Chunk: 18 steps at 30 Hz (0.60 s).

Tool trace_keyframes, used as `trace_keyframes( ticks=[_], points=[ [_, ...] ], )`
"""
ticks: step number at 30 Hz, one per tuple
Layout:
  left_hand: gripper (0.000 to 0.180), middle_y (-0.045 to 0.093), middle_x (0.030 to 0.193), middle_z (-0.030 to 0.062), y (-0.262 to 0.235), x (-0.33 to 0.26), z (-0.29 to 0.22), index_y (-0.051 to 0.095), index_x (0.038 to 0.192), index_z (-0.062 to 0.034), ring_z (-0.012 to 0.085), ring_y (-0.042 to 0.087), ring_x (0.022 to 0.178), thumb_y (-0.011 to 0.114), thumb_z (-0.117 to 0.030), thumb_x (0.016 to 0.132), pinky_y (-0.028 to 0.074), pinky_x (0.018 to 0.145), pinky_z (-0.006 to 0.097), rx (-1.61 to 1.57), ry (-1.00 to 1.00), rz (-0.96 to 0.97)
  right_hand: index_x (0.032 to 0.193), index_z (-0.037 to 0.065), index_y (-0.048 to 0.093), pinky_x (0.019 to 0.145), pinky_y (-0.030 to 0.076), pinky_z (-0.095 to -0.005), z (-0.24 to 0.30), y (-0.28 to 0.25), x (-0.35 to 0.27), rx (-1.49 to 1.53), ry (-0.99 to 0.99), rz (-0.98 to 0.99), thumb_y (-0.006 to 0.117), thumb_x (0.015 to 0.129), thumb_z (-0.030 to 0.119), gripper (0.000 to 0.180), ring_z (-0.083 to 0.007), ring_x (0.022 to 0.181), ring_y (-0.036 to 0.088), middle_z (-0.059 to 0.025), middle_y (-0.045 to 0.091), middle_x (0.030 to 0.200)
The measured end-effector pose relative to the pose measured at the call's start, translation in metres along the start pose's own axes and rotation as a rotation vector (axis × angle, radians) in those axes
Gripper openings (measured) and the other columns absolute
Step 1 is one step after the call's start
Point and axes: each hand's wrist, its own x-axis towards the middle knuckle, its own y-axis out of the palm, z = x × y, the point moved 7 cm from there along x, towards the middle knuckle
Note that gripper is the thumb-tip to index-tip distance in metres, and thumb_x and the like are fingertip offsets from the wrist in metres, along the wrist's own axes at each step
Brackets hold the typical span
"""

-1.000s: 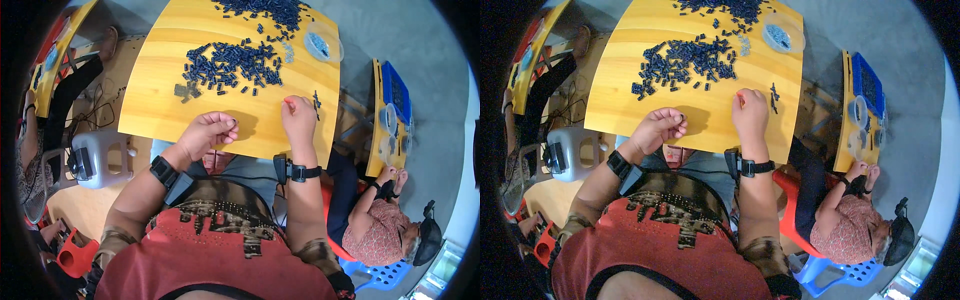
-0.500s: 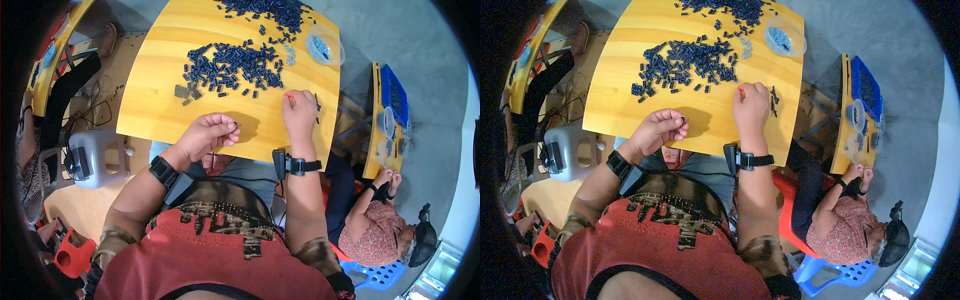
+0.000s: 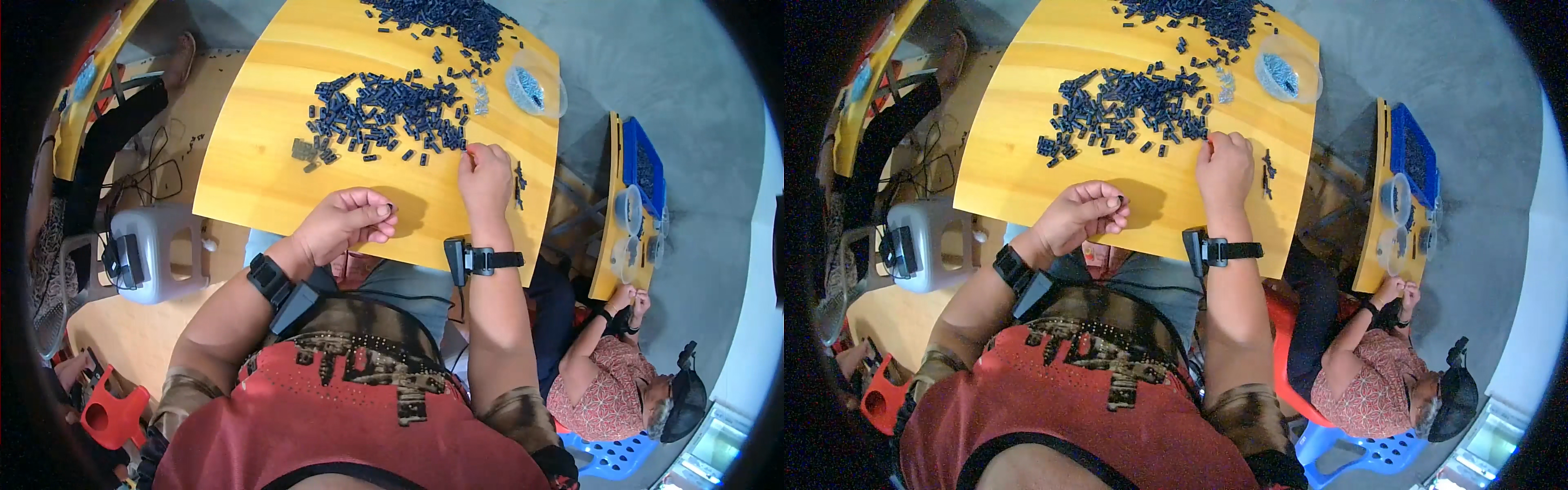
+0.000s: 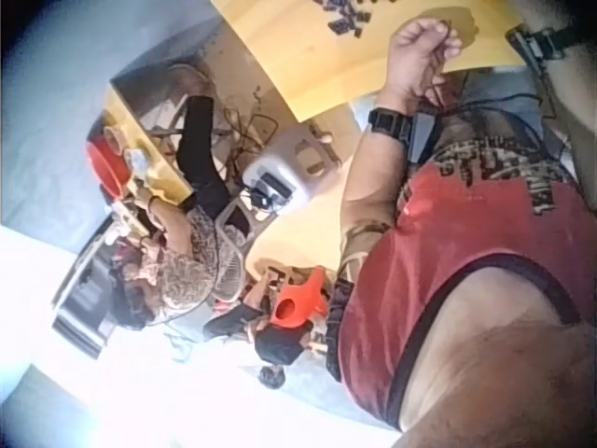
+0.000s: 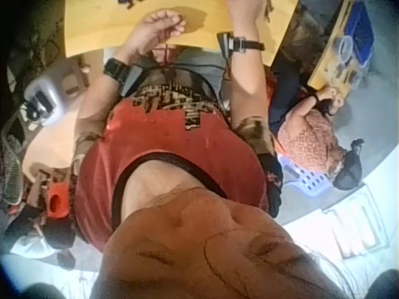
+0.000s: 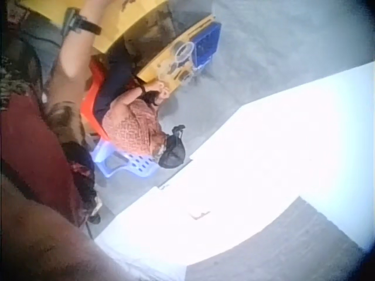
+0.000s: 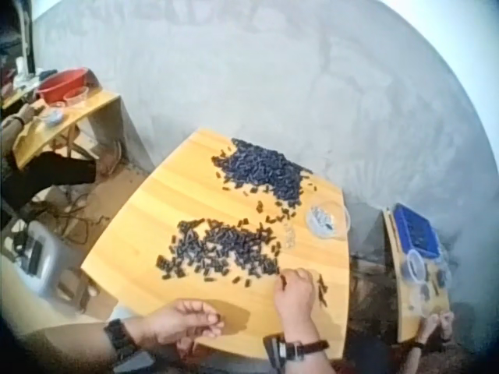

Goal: Assembling small blue plastic components by manually inserting pins.

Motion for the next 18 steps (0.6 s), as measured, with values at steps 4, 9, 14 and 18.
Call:
trace_keyframes(
  ticks=[4,9,14,18],
  points=[
    [0.018,0.065,0.095,0.0073,0.001,0.0,-0.001,0.061,0.105,-0.0003,0.0148,0.065,0.085,0.059,-0.014,0.094,0.054,0.075,0.026,-0.017,0.0,0.017,0.078,0.003,0.066,0.072,0.048,-0.0417,0.003,0.0,-0.005,-0.024,-0.035,0.013,0.065,0.075,0.009,0.007,-0.0322,0.081,0.056,-0.0124,0.059,0.079],
    [0.016,0.064,0.095,0.0065,0.001,0.001,0.0,0.06,0.104,-0.0019,0.0147,0.064,0.085,0.056,-0.014,0.095,0.053,0.075,0.027,0.027,0.0,0.0,0.075,0.004,0.063,0.07,0.047,-0.0415,0.015,-0.005,-0.022,0.053,-0.068,0.045,0.066,0.075,0.008,0.005,-0.0319,0.079,0.056,-0.012,0.058,0.076],
    [0.016,0.064,0.096,0.0068,0.002,0.001,-0.001,0.06,0.104,-0.0017,0.0146,0.064,0.085,0.056,-0.014,0.095,0.053,0.076,0.028,0.034,0.002,0.013,0.074,0.004,0.063,0.069,0.047,-0.0414,0.02,-0.012,-0.033,0.087,-0.093,0.053,0.066,0.075,0.007,0.004,-0.0317,0.078,0.056,-0.0118,0.058,0.076],
    [0.016,0.064,0.096,0.0071,0.001,0.001,0.0,0.06,0.105,-0.0015,0.0147,0.064,0.085,0.056,-0.014,0.095,0.053,0.076,0.028,0.029,0.006,0.009,0.076,0.003,0.063,0.069,0.047,-0.0407,0.014,-0.013,-0.036,0.166,-0.044,0.062,0.066,0.075,0.005,0.003,-0.0317,0.078,0.056,-0.0117,0.058,0.077]
  ],
)
